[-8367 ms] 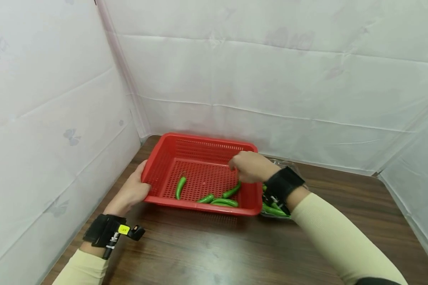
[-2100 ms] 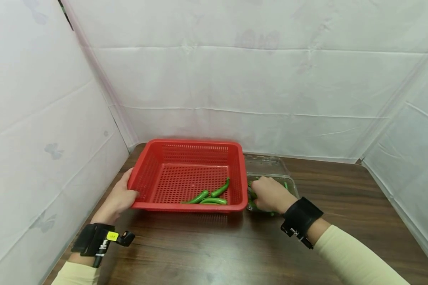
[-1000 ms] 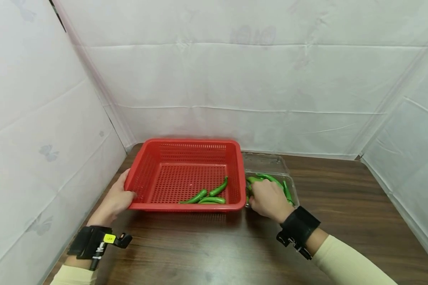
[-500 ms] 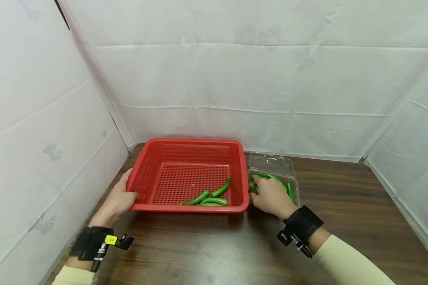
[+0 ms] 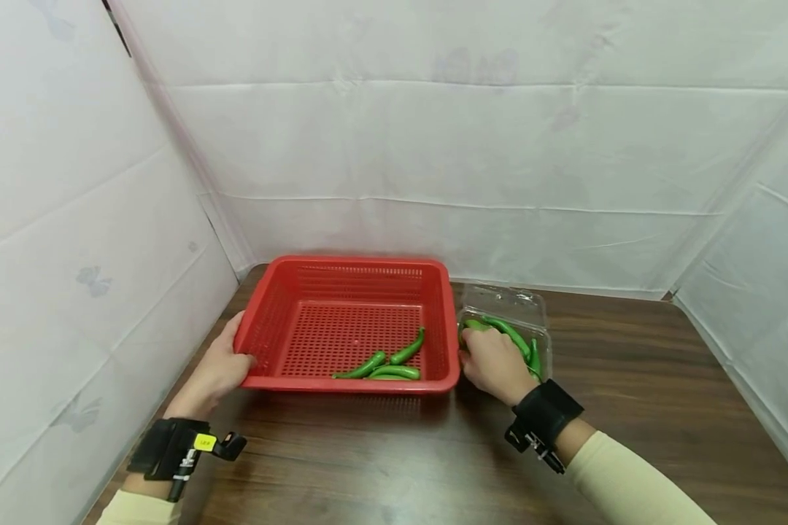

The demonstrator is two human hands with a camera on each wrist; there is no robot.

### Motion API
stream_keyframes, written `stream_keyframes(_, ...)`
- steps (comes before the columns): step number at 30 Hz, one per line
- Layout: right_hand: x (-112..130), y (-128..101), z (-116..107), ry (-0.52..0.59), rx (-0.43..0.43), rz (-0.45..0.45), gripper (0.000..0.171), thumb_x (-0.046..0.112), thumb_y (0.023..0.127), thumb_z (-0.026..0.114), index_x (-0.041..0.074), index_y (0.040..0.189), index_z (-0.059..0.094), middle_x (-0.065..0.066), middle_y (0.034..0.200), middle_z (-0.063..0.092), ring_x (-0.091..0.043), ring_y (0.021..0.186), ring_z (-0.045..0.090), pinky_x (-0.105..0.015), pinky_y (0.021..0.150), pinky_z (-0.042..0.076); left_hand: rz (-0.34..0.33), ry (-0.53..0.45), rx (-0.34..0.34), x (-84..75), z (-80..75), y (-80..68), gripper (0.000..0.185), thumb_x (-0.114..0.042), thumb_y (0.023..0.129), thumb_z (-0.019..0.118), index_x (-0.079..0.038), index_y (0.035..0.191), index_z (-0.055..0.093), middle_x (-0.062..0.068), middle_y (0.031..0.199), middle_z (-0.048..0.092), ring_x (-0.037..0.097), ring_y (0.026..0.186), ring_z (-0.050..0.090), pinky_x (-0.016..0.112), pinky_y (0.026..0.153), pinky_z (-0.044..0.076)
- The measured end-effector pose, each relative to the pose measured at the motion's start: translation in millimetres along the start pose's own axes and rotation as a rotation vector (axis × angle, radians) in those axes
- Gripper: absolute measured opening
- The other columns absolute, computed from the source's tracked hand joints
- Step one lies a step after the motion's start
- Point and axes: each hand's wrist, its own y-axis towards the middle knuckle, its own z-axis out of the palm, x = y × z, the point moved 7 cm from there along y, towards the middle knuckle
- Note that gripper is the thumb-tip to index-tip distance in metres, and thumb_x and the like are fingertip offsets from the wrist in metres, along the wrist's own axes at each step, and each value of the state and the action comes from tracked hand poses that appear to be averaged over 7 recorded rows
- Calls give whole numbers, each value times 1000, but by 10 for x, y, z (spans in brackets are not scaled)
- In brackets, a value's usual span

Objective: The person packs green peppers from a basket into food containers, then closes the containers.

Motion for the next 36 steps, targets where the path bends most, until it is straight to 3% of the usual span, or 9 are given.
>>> stream_keyframes(6,-68,-91,10,49,18,20,15,8,91,69,3,104,74,7,56,44,-6,50,40,-24,51,33,2,-3,8,-7,16,-10,94,9,91,43,-21,169,1,25,155,41,40,133,49,55,102,48)
stream_keyframes(11,-82,-134,-54,61,-8,42,3,7,87,72,8,86,70,5,57,45,-8,53,40,-25,50,33,11,-15,5,-28,1,-12,94,10,90,43,-20,169,1,25,155,41,40,133,50,52,101,48)
stream_keyframes(16,-41,-97,-19,-9,-31,-12,24,9,88,73,15,69,59,6,56,41,-8,53,37,-25,52,34,-2,-11,-3,-6,-11,-7,93,9,92,43,-20,169,1,25,155,41,40,133,51,53,101,48)
stream_keyframes(22,-33,-53,26,-83,-59,-44,34,12,93,70,17,65,51,6,56,39,-8,52,39,-26,52,34,0,0,-3,18,10,-4,92,7,92,43,-21,169,1,24,155,42,40,132,51,53,100,49)
stream_keyframes(29,-75,1,30,30,-39,-19,7,10,93,71,8,87,73,5,61,50,-6,55,43,-25,54,37,9,-1,-8,8,3,-2,93,8,91,43,-21,169,1,25,154,42,40,131,51,52,99,49)
stream_keyframes(36,-160,17,105,84,-61,27,5,11,93,72,8,89,70,3,65,56,-7,57,47,-26,56,39,7,5,-10,0,-6,0,92,7,93,43,-21,169,1,25,154,42,40,132,51,54,101,48)
